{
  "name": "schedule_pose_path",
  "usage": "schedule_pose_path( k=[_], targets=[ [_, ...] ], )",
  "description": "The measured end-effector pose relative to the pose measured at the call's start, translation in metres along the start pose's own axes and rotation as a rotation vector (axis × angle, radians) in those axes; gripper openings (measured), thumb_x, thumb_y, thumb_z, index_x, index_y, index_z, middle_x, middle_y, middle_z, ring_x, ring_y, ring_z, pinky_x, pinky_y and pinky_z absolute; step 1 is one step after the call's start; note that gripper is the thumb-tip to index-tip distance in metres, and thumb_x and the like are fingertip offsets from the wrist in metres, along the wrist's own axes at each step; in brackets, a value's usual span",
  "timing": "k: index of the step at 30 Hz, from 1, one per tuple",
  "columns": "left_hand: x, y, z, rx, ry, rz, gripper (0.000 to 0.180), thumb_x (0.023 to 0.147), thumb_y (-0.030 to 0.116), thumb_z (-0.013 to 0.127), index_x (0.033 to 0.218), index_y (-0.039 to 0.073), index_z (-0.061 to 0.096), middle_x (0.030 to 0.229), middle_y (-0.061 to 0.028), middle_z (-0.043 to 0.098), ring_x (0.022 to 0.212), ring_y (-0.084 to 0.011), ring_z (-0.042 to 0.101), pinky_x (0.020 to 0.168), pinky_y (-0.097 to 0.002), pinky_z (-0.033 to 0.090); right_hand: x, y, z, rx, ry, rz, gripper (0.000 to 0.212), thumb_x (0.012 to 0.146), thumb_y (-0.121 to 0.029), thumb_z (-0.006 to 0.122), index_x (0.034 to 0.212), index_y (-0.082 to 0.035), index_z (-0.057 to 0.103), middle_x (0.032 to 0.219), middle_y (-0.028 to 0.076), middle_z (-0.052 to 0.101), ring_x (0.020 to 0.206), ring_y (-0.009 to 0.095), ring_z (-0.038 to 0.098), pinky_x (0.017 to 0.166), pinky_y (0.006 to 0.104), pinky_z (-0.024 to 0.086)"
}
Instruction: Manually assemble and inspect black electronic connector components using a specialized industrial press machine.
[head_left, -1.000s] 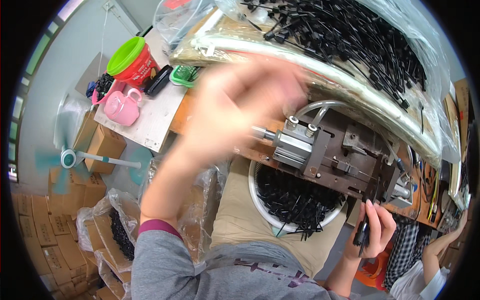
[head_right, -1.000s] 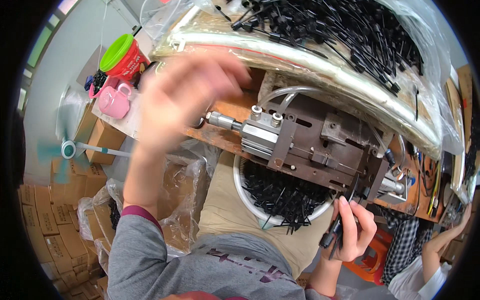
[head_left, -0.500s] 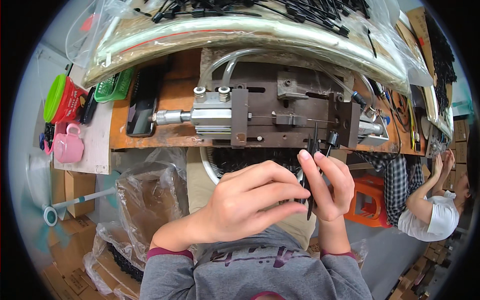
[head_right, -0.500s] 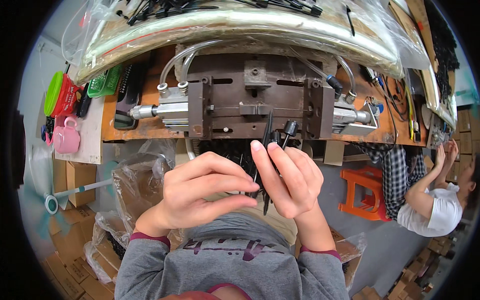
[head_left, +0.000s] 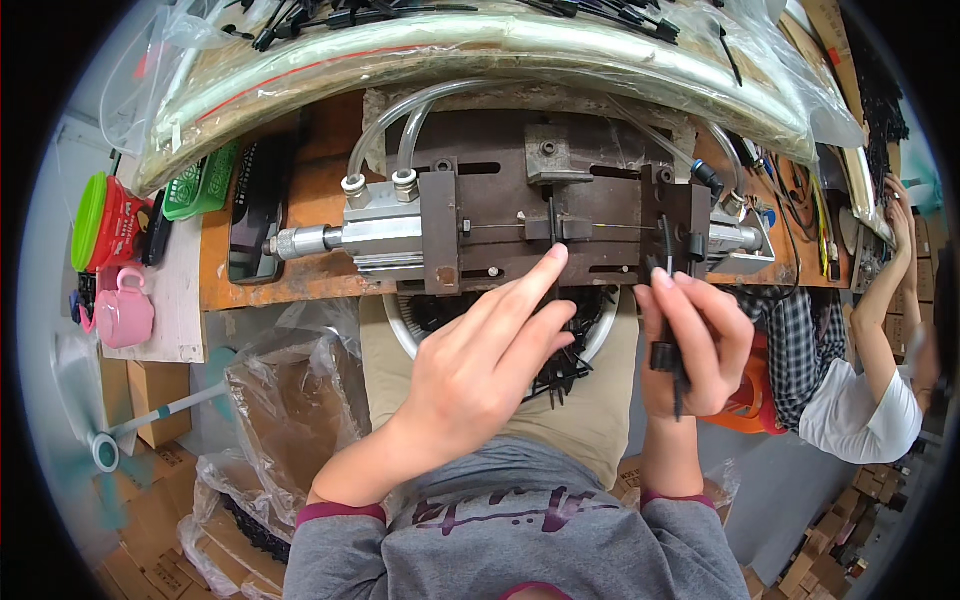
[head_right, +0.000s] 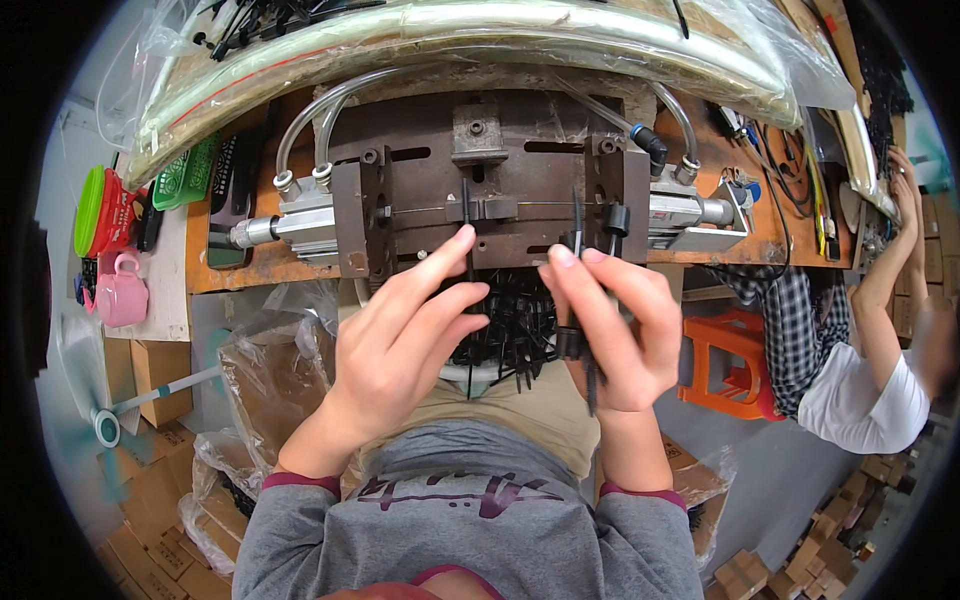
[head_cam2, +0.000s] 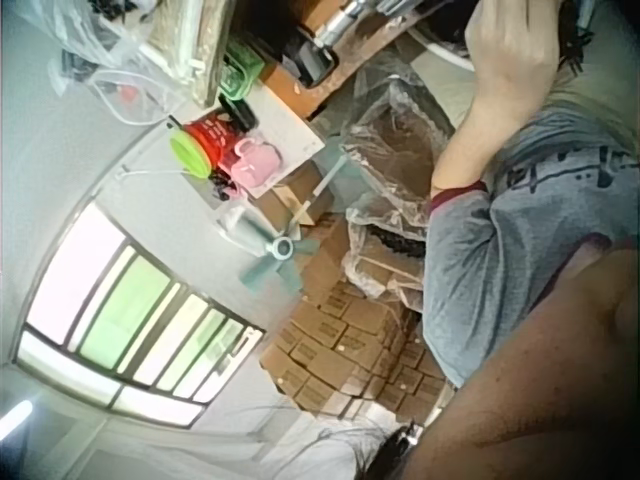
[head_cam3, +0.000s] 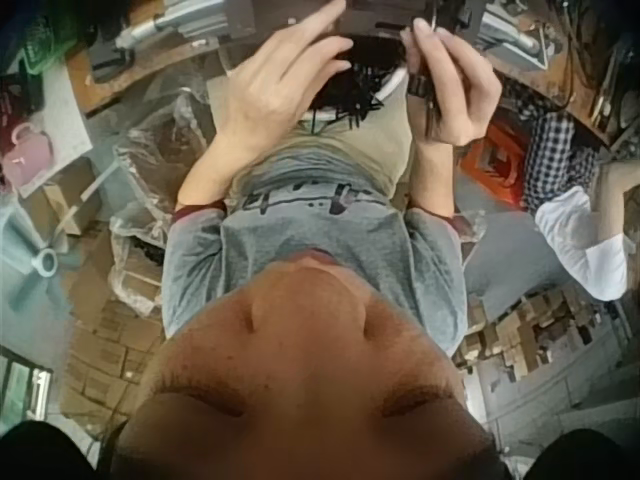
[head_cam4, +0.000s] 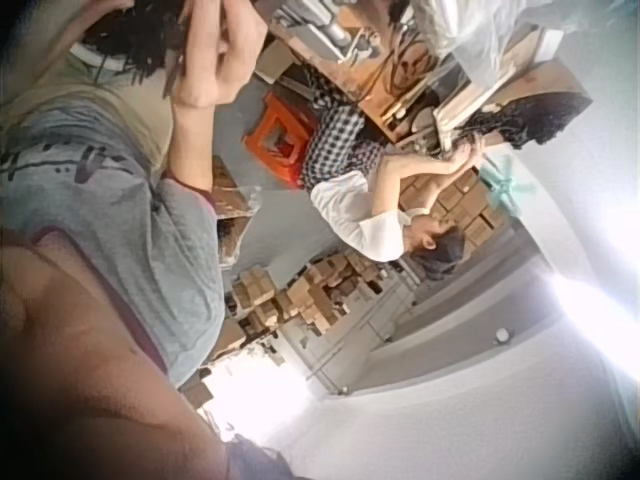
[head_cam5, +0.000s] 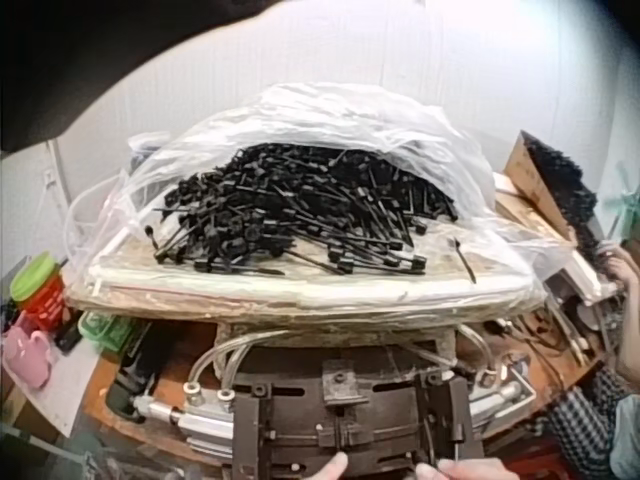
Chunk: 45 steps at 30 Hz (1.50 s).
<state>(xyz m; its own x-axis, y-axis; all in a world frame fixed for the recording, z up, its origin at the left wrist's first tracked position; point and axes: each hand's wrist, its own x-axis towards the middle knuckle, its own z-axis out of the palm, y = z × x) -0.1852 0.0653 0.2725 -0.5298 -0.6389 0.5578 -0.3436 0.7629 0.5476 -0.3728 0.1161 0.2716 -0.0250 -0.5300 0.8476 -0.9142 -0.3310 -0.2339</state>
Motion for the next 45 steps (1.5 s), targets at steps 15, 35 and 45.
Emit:
schedule_pose_path(
  k=[15, 35, 45],
  targets=[
    [0.01, -0.005, 0.011, 0.24, -0.119, 0.006, 0.027, 0.077, 0.013, 0.08, 0.101, 0.004, 0.071, 0.125, -0.0123, 0.069, 0.066, -0.0174, 0.067, 0.06, -0.0274, 0.053, -0.005, -0.007, -0.019, -0.024, -0.059, -0.002, 0.035, 0.068, 0.006, 0.085, 0.101, 0.001, 0.076, 0.106, 0.011, 0.065, 0.078, 0.023, 0.067, 0.065, 0.0309, 0.056],
    [-0.001, 0.008, -0.005, -0.312, -0.005, -0.137, 0.034, 0.07, -0.007, 0.081, 0.102, 0.0, 0.073, 0.096, -0.0107, 0.068, 0.084, -0.0231, 0.068, 0.07, -0.0285, 0.056, -0.011, -0.005, -0.007, 0.064, -0.013, 0.046, 0.04, 0.066, 0.009, 0.087, 0.103, -0.002, 0.075, 0.105, 0.01, 0.065, 0.077, 0.021, 0.065, 0.062, 0.0288, 0.054],
    [0.009, -0.002, 0.007, 0.159, -0.122, 0.008, 0.026, 0.076, 0.001, 0.074, 0.101, -0.002, 0.07, 0.128, -0.0148, 0.067, 0.09, -0.0264, 0.07, 0.081, -0.0357, 0.057, -0.011, -0.006, -0.016, 0.1, -0.026, 0.13, 0.038, 0.068, 0.005, 0.087, 0.102, -0.006, 0.074, 0.108, 0.009, 0.066, 0.08, 0.02, 0.065, 0.066, 0.029, 0.052]
  ],
)
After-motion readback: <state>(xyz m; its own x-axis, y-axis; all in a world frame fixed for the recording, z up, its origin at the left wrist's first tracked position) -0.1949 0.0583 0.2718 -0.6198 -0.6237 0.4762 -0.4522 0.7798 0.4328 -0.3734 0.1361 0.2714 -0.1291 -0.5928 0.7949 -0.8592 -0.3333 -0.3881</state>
